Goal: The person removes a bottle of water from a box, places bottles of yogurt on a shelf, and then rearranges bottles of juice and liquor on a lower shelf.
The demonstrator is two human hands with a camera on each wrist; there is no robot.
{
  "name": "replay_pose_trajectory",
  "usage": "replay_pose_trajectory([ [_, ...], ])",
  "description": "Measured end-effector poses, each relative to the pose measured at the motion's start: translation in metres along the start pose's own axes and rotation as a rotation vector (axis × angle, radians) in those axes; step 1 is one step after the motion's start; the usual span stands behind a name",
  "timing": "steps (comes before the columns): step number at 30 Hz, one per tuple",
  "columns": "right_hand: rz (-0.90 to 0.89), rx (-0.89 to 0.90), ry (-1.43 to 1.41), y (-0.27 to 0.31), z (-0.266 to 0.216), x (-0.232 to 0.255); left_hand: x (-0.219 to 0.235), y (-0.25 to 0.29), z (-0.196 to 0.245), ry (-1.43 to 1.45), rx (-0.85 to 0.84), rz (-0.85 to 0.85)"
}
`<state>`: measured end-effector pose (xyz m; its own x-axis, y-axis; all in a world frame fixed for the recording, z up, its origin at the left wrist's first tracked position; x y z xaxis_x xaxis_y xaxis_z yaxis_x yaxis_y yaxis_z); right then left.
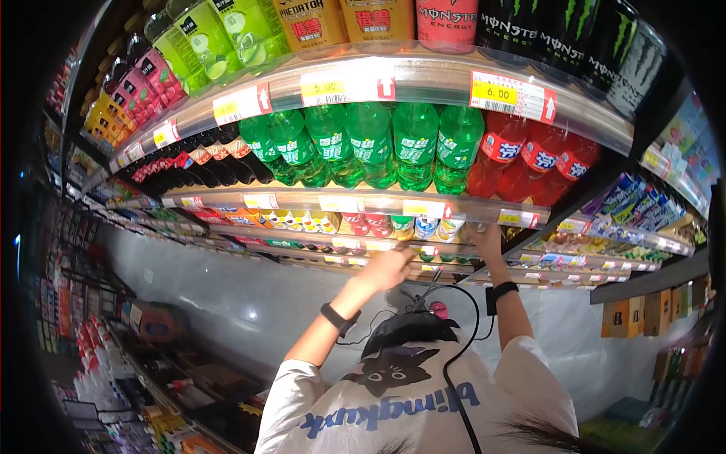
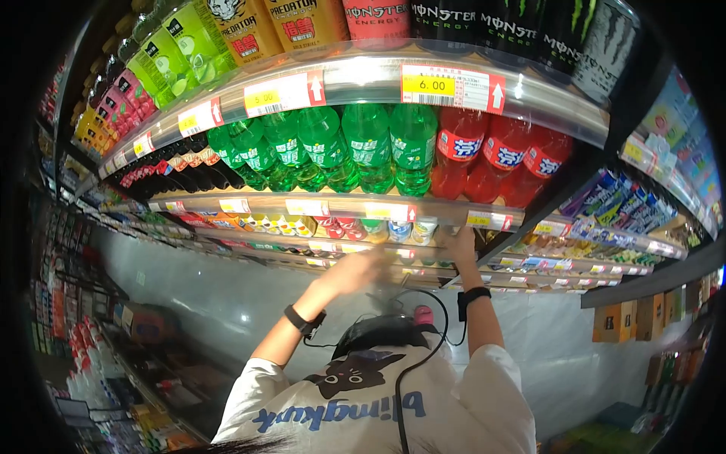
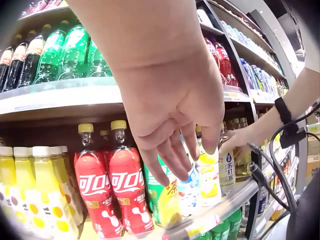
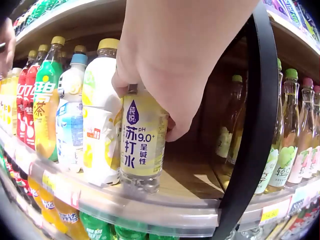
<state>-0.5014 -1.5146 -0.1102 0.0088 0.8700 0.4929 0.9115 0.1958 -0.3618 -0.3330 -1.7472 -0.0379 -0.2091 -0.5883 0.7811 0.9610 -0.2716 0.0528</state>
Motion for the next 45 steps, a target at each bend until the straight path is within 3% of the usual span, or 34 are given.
replay_pose_trajectory([
  [2, -0.028, 0.042, -0.018, -0.007, 0.006, -0.002, 0.021, 0.016, -0.001, 0.001, 0.136, -0.053],
  [6, -0.102, -0.008, -0.005, -0.012, 0.009, -0.007, 0.022, 0.013, 0.000, -0.124, -0.057, 0.198],
  [7, -0.100, 0.008, -0.016, -0.011, 0.005, -0.004, 0.022, 0.008, 0.009, -0.126, -0.066, 0.150],
  [11, -0.062, -0.033, -0.084, -0.010, 0.020, -0.008, 0.010, -0.022, 0.025, -0.395, -0.354, 0.304],
  [14, 0.040, -0.124, -0.148, -0.001, 0.015, -0.009, 0.015, -0.046, 0.035, -0.479, -0.263, 0.255],
  [15, -0.008, -0.172, -0.132, -0.002, 0.022, -0.014, 0.003, -0.065, 0.010, -0.634, -0.222, 0.208],
  [18, 0.040, -0.196, 0.001, -0.004, 0.050, -0.027, 0.009, -0.088, 0.007, -0.752, 0.062, -0.023],
  [22, -0.012, -0.261, 0.056, -0.010, 0.066, -0.035, -0.005, -0.106, -0.012, -1.003, -0.031, 0.230],
  [26, -0.031, -0.252, 0.004, -0.007, 0.040, -0.024, -0.012, -0.115, -0.019, -0.839, 0.078, 0.074],
  [29, -0.050, -0.257, 0.036, -0.007, 0.029, -0.018, 0.000, -0.107, 0.001, -0.789, -0.032, 0.182],
  [32, -0.045, -0.269, 0.034, -0.005, 0.025, -0.015, 0.007, -0.115, -0.002, -0.679, -0.029, 0.256],
  [35, -0.074, -0.309, 0.055, -0.006, 0.025, -0.016, 0.011, -0.125, -0.012, -0.323, -0.011, 0.283],
  [38, -0.097, -0.374, 0.021, -0.004, 0.014, -0.010, 0.013, -0.120, -0.002, -0.554, -0.059, 0.232],
  [41, -0.102, -0.382, -0.041, -0.004, 0.016, -0.010, 0.017, -0.122, 0.006, -0.431, 0.038, 0.216],
  [45, -0.066, -0.331, -0.006, -0.004, 0.017, -0.013, 0.014, -0.124, -0.001, -0.453, 0.045, 0.221],
])
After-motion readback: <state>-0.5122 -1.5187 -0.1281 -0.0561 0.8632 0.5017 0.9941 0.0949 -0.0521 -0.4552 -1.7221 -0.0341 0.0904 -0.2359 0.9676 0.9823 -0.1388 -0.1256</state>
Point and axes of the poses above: each hand's wrist, its own y-axis away from the middle knuckle, its own x-axis out of the back of the hand, z = x × y, the point moved 4 cm from there along -y, towards the middle knuckle, and after that the axes turned 1 degree about -z, right-handed, at the moved point
